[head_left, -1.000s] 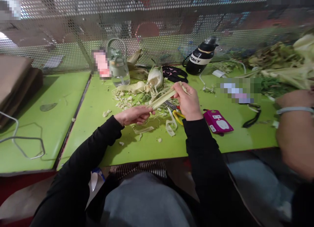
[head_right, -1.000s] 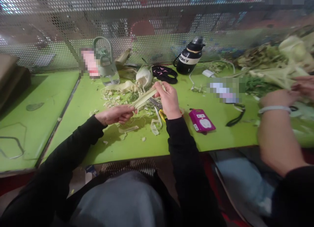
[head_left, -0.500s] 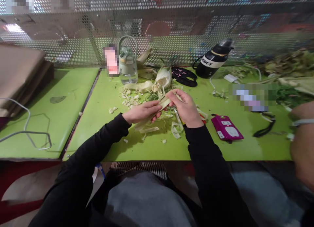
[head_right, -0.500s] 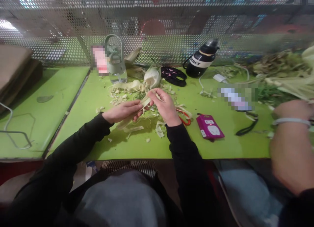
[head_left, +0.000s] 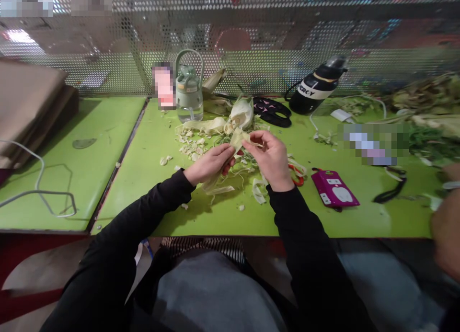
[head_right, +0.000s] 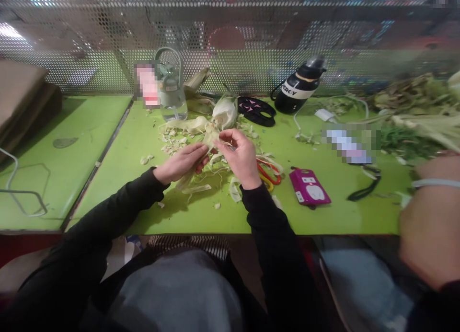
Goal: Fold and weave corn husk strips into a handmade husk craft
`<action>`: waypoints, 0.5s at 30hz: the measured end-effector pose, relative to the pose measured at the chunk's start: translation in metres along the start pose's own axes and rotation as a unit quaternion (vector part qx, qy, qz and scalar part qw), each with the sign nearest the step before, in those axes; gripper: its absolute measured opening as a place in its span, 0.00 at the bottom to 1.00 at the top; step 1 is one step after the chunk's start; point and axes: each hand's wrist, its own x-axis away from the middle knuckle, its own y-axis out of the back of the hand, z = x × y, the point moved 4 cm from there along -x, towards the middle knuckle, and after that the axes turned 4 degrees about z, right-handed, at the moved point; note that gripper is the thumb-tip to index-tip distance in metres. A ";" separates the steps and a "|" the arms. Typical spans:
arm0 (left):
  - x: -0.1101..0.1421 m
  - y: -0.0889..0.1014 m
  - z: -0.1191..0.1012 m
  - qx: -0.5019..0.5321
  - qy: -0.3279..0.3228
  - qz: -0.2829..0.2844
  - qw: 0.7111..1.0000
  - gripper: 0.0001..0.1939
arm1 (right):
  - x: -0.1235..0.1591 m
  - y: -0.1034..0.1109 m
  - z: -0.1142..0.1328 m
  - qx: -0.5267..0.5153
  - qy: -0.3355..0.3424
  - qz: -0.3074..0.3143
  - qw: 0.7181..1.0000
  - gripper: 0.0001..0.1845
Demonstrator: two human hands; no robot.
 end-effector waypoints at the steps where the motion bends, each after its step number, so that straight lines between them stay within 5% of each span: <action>1: 0.000 0.000 0.000 -0.003 0.000 0.000 1.000 0.13 | 0.001 -0.001 0.001 0.005 0.001 0.002 1.000 0.18; 7: -0.002 0.002 0.005 0.028 0.003 -0.010 1.000 0.13 | 0.003 -0.001 0.003 0.025 0.003 0.006 1.000 0.17; 15: -0.002 -0.003 0.001 0.170 0.114 -0.033 0.978 0.21 | 0.004 0.001 0.010 0.088 0.130 0.035 0.987 0.06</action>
